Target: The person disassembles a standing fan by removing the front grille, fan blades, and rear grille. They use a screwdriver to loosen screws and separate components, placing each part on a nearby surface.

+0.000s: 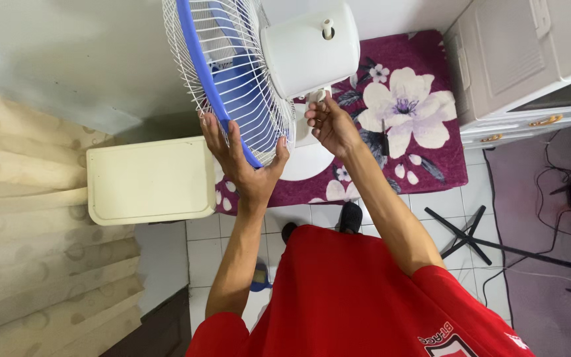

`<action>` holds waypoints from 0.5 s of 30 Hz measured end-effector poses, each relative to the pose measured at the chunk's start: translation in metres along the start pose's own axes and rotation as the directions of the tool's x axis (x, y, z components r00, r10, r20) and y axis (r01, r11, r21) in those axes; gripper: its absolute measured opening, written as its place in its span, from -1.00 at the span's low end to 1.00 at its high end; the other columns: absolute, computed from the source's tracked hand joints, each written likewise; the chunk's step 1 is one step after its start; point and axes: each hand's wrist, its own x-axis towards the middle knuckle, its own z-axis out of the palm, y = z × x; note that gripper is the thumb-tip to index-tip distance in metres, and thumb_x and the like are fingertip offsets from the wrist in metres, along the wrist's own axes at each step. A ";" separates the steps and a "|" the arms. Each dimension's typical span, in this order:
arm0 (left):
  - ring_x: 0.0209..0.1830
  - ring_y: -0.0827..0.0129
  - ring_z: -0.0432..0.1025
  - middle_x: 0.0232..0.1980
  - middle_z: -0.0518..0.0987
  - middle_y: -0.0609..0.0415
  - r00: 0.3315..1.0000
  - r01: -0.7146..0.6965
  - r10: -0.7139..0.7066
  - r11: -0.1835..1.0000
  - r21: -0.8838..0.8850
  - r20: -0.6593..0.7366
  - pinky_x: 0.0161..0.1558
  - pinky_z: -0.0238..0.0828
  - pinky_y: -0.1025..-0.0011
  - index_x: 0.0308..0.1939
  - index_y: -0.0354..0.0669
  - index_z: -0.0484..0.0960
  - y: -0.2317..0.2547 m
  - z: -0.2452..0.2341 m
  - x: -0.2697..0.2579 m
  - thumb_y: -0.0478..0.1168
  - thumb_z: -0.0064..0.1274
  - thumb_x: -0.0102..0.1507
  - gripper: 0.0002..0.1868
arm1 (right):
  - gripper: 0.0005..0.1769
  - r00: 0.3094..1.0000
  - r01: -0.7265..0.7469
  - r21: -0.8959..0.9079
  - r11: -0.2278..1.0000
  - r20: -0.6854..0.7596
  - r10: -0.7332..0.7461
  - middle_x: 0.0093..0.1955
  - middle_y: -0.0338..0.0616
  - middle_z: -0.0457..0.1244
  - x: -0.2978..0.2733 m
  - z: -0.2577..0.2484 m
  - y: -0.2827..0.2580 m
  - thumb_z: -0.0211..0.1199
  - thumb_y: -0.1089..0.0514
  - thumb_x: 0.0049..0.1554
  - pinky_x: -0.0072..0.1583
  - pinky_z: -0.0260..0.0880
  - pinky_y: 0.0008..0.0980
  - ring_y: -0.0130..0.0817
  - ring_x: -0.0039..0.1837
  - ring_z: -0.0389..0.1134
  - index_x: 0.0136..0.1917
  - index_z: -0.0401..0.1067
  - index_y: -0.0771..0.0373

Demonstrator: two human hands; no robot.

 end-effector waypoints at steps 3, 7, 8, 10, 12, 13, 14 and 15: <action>0.74 -0.19 -0.19 0.70 -0.11 -0.12 1.000 -0.003 0.003 1.000 -0.011 -0.011 0.61 -0.10 -0.34 0.65 0.12 -0.02 -0.001 0.001 0.001 0.03 0.36 0.27 0.04 | -0.64 0.999 0.002 0.260 0.966 0.035 -0.011 -0.34 -0.27 0.30 0.015 -0.006 0.010 0.26 -0.09 0.28 -0.24 0.24 -0.56 -0.53 -0.30 0.24 -0.22 0.39 0.18; 0.70 -0.13 -0.17 0.72 -0.10 -0.08 1.000 0.009 -0.009 1.000 -0.013 0.004 0.64 -0.09 -0.28 0.66 0.13 -0.02 0.002 -0.005 0.002 0.01 0.37 0.27 0.05 | -0.63 0.944 0.271 -0.137 0.953 -0.154 -0.290 -0.39 -0.29 0.24 0.019 -0.006 0.018 0.38 0.04 0.23 -0.33 0.21 -0.47 -0.51 -0.38 0.19 -0.30 0.30 0.15; 0.71 -0.13 -0.18 0.72 -0.10 -0.07 1.000 0.008 -0.008 1.000 -0.017 0.008 0.65 -0.10 -0.27 0.66 0.16 -0.03 0.004 -0.006 0.003 0.01 0.39 0.26 0.07 | -0.65 0.899 0.328 -0.326 0.887 -0.180 -0.399 -0.40 -0.28 0.23 0.017 -0.005 0.016 0.38 0.07 0.22 -0.35 0.20 -0.45 -0.51 -0.40 0.17 -0.29 0.30 0.16; 0.71 -0.13 -0.24 0.72 -0.18 -0.09 0.999 0.024 -0.026 0.997 -0.073 -0.022 0.65 -0.16 -0.26 0.67 0.17 -0.14 0.008 -0.007 0.004 0.04 0.40 0.23 0.16 | -0.67 0.768 0.414 -0.650 0.638 -0.126 -0.628 -0.40 -0.25 0.25 0.010 0.000 0.014 0.41 0.13 0.19 -0.35 0.24 -0.40 -0.51 -0.40 0.19 -0.28 0.30 0.19; 0.70 -0.13 -0.37 0.72 -0.35 -0.15 0.994 0.048 -0.064 0.982 -0.180 -0.084 0.66 -0.25 -0.23 0.69 0.16 -0.32 0.012 -0.007 0.004 0.11 0.40 0.22 0.28 | -0.67 0.592 0.444 -0.856 0.265 0.057 -0.804 -0.39 -0.23 0.29 0.002 0.008 0.010 0.46 0.17 0.15 -0.32 0.33 -0.35 -0.51 -0.37 0.26 -0.26 0.30 0.22; 0.72 -0.16 -0.32 0.72 -0.30 -0.18 0.995 0.071 -0.082 0.982 -0.176 -0.053 0.66 -0.23 -0.24 0.69 0.12 -0.32 0.012 -0.006 0.005 0.10 0.41 0.20 0.30 | -0.65 0.598 0.414 -0.884 0.218 0.083 -0.797 -0.41 -0.19 0.26 -0.001 0.012 0.008 0.46 0.19 0.14 -0.33 0.30 -0.33 -0.48 -0.39 0.24 -0.26 0.28 0.25; 0.74 -0.17 -0.28 0.72 -0.26 -0.21 0.995 0.096 -0.102 0.981 -0.169 -0.023 0.66 -0.20 -0.24 0.68 0.07 -0.33 0.013 -0.006 0.005 0.09 0.42 0.18 0.32 | -0.64 0.607 0.382 -0.909 0.168 0.110 -0.787 -0.44 -0.15 0.24 -0.004 0.014 0.006 0.46 0.20 0.14 -0.34 0.28 -0.31 -0.44 -0.41 0.22 -0.25 0.26 0.28; 0.75 -0.19 -0.23 0.71 -0.21 -0.23 0.993 0.121 -0.121 0.979 -0.163 0.006 0.67 -0.18 -0.24 0.68 0.03 -0.33 0.013 -0.007 0.004 0.07 0.43 0.16 0.34 | -0.62 0.617 0.350 -0.930 0.116 0.136 -0.775 -0.46 -0.11 0.22 -0.008 0.015 0.005 0.46 0.21 0.13 -0.36 0.25 -0.30 -0.41 -0.43 0.21 -0.25 0.24 0.31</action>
